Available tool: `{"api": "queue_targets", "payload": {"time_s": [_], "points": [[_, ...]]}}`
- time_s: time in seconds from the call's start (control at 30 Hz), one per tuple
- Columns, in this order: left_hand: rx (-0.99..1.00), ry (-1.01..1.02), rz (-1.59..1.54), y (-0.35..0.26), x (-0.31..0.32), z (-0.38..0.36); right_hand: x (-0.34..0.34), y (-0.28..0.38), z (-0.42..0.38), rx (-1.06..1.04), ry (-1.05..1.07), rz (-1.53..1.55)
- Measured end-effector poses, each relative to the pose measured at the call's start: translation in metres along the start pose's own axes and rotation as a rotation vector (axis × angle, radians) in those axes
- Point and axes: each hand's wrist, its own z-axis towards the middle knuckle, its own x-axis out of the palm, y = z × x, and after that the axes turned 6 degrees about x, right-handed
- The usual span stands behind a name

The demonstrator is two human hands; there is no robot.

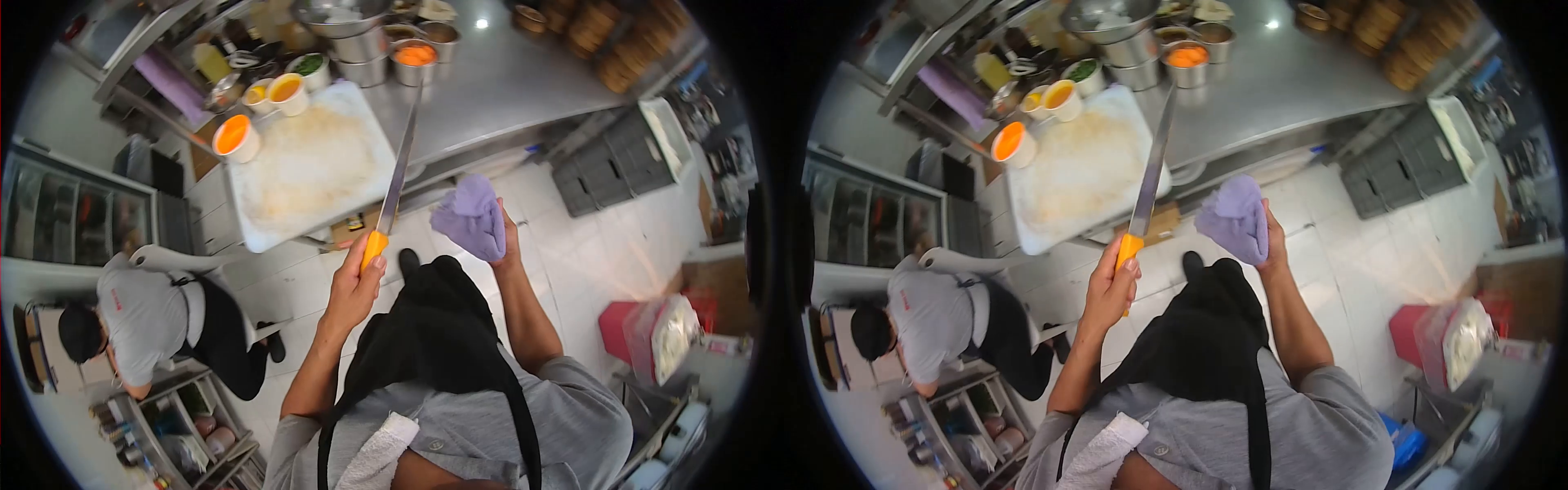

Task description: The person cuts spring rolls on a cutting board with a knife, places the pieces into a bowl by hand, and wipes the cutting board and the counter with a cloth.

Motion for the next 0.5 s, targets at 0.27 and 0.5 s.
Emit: {"api": "queue_targets", "payload": {"time_s": [0.27, 0.5], "points": [[0.425, 0.253, 0.312, 0.02, 0.134, 0.004, 0.045, 0.0, -0.025, -0.453, -0.396, -0.126], [0.086, 0.599, 0.34, -0.001, 0.093, -0.045, 0.018, 0.047, -0.053, -0.677, -0.468, 0.001]]}}
